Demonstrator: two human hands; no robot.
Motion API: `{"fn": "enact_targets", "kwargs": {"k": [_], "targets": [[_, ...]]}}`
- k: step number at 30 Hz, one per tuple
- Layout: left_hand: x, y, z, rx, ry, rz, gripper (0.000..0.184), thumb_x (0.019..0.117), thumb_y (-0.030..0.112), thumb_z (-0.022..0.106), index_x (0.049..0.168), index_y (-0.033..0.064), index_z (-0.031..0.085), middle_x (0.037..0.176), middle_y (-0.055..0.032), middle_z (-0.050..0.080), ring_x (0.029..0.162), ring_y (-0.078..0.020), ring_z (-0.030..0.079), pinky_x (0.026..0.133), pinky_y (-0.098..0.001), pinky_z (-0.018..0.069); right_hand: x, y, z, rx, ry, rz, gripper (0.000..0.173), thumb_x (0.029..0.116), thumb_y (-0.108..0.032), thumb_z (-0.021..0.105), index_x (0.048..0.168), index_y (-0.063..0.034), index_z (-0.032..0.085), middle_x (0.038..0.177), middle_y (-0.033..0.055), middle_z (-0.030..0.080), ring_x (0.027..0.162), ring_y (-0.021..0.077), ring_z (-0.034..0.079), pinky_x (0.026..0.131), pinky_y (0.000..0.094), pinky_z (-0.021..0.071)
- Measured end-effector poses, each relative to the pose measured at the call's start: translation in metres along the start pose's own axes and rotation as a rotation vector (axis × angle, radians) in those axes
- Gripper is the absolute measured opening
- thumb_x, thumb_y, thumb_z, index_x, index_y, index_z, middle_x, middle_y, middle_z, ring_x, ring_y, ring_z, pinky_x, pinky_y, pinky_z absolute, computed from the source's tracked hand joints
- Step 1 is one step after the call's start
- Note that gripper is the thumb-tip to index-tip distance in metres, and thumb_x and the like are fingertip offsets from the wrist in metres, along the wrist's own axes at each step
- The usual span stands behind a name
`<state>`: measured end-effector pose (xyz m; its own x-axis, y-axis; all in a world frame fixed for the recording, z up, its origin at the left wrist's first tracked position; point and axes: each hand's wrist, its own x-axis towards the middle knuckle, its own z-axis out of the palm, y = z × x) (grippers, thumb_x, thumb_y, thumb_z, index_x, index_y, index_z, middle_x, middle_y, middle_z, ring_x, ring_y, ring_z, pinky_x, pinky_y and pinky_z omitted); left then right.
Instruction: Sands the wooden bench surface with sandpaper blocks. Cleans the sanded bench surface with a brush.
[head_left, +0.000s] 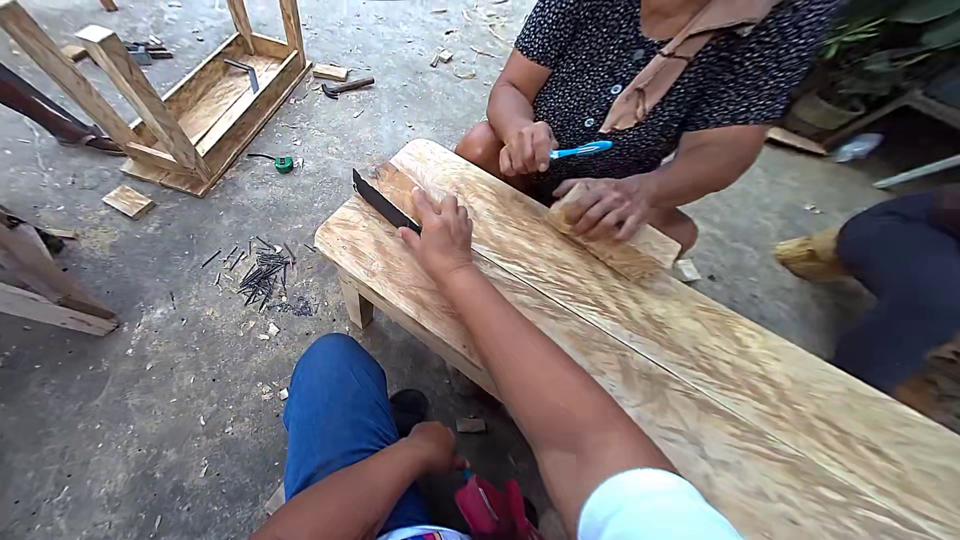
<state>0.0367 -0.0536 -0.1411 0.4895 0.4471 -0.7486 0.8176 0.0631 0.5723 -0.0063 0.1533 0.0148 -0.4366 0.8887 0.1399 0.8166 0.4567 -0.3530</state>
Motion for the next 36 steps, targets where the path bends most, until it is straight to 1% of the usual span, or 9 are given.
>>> {"fn": "enact_targets", "kwargs": {"k": [5, 8, 13, 19, 22, 26, 30, 33, 36], "targets": [[-0.001, -0.005, 0.007, -0.033, -0.004, 0.029, 0.058, 0.1068, 0.044, 0.05, 0.122, -0.0104, 0.062, 0.124, -0.0325, 0.063, 0.122, -0.0476, 0.059, 0.101, -0.0666, 0.0441, -0.117, 0.091, -0.015, 0.015, 0.185, -0.263, 0.062, 0.0936, -0.046, 0.07, 0.144, -0.0102, 0.061, 0.114, 0.0285, 0.063, 0.105, 0.0475, 0.062, 0.088, 0.0638, 0.0511], [-0.003, -0.011, 0.007, -0.053, -0.004, 0.031, 0.058, 0.1066, 0.045, 0.05, 0.122, -0.0103, 0.062, 0.124, -0.0321, 0.063, 0.123, -0.0473, 0.058, 0.101, -0.0665, 0.0437, -0.145, 0.099, -0.017, -0.001, 0.245, -0.283, 0.061, 0.0944, -0.05, 0.066, 0.137, -0.006, 0.067, 0.108, 0.0298, 0.064, 0.099, 0.0481, 0.063, 0.086, 0.0627, 0.0511], [-0.004, -0.006, 0.005, -0.042, 0.007, 0.055, 0.056, 0.1076, 0.042, 0.05, 0.123, -0.01, 0.062, 0.124, -0.0318, 0.063, 0.123, -0.0473, 0.059, 0.101, -0.0661, 0.0442, -0.078, 0.024, 0.012, -0.013, 0.232, -0.22, 0.061, 0.0891, -0.04, 0.077, 0.139, -0.0072, 0.065, 0.107, 0.0325, 0.063, 0.097, 0.0517, 0.062, 0.083, 0.063, 0.0508], [-0.029, 0.006, -0.01, -0.075, 0.023, 0.034, 0.057, 0.1099, 0.04, 0.045, 0.131, -0.0112, 0.058, 0.137, -0.0332, 0.056, 0.132, -0.0471, 0.052, 0.107, -0.0652, 0.039, 0.036, -0.071, 0.025, 0.002, -0.083, -0.012, 0.068, 0.0976, -0.037, 0.069, 0.158, -0.0192, 0.044, 0.145, 0.0314, 0.049, 0.129, 0.0503, 0.05, 0.099, 0.0623, 0.0442], [-0.009, -0.006, -0.001, -0.067, 0.072, 0.021, 0.059, 0.1079, 0.045, 0.048, 0.128, -0.0095, 0.06, 0.13, -0.0322, 0.061, 0.126, -0.0467, 0.057, 0.104, -0.0656, 0.0428, 0.02, -0.054, 0.02, 0.0, -0.084, -0.055, 0.067, 0.0982, -0.038, 0.069, 0.158, -0.0194, 0.044, 0.142, 0.0312, 0.051, 0.127, 0.0486, 0.052, 0.099, 0.0599, 0.0451], [0.003, -0.009, 0.008, -0.044, 0.02, 0.019, 0.057, 0.1066, 0.044, 0.051, 0.122, -0.0097, 0.063, 0.125, -0.0319, 0.063, 0.123, -0.0472, 0.059, 0.102, -0.0663, 0.0442, -0.061, 0.028, 0.004, 0.016, 0.124, -0.132, 0.062, 0.0925, -0.039, 0.076, 0.148, -0.0167, 0.058, 0.119, 0.0291, 0.062, 0.109, 0.0483, 0.061, 0.089, 0.0615, 0.0513], [0.003, -0.007, 0.01, -0.034, -0.019, 0.043, 0.055, 0.1075, 0.042, 0.049, 0.124, -0.0092, 0.063, 0.127, -0.0315, 0.063, 0.125, -0.047, 0.058, 0.103, -0.0667, 0.0433, -0.133, 0.098, -0.016, -0.021, 0.248, -0.072, 0.062, 0.0935, -0.045, 0.07, 0.144, -0.0097, 0.062, 0.114, 0.0309, 0.063, 0.103, 0.05, 0.062, 0.088, 0.0653, 0.0498], [0.001, -0.004, 0.008, -0.043, -0.028, 0.06, 0.05, 0.1081, 0.037, 0.049, 0.124, -0.0092, 0.062, 0.127, -0.0312, 0.063, 0.125, -0.047, 0.058, 0.102, -0.0664, 0.0436, -0.13, 0.095, -0.011, -0.056, 0.351, -0.091, 0.061, 0.092, -0.045, 0.07, 0.136, -0.0027, 0.067, 0.105, 0.032, 0.063, 0.094, 0.0502, 0.062, 0.084, 0.0632, 0.0496], [0.001, 0.003, 0.004, -0.037, -0.046, 0.056, 0.043, 0.1072, 0.03, 0.051, 0.122, -0.0086, 0.063, 0.126, -0.0314, 0.063, 0.124, -0.0476, 0.058, 0.1, -0.0674, 0.0445, -0.082, 0.06, 0.003, -0.045, 0.322, -0.08, 0.059, 0.0894, -0.037, 0.077, 0.138, -0.0044, 0.065, 0.111, 0.0324, 0.062, 0.103, 0.0517, 0.061, 0.088, 0.0637, 0.0493]]}}
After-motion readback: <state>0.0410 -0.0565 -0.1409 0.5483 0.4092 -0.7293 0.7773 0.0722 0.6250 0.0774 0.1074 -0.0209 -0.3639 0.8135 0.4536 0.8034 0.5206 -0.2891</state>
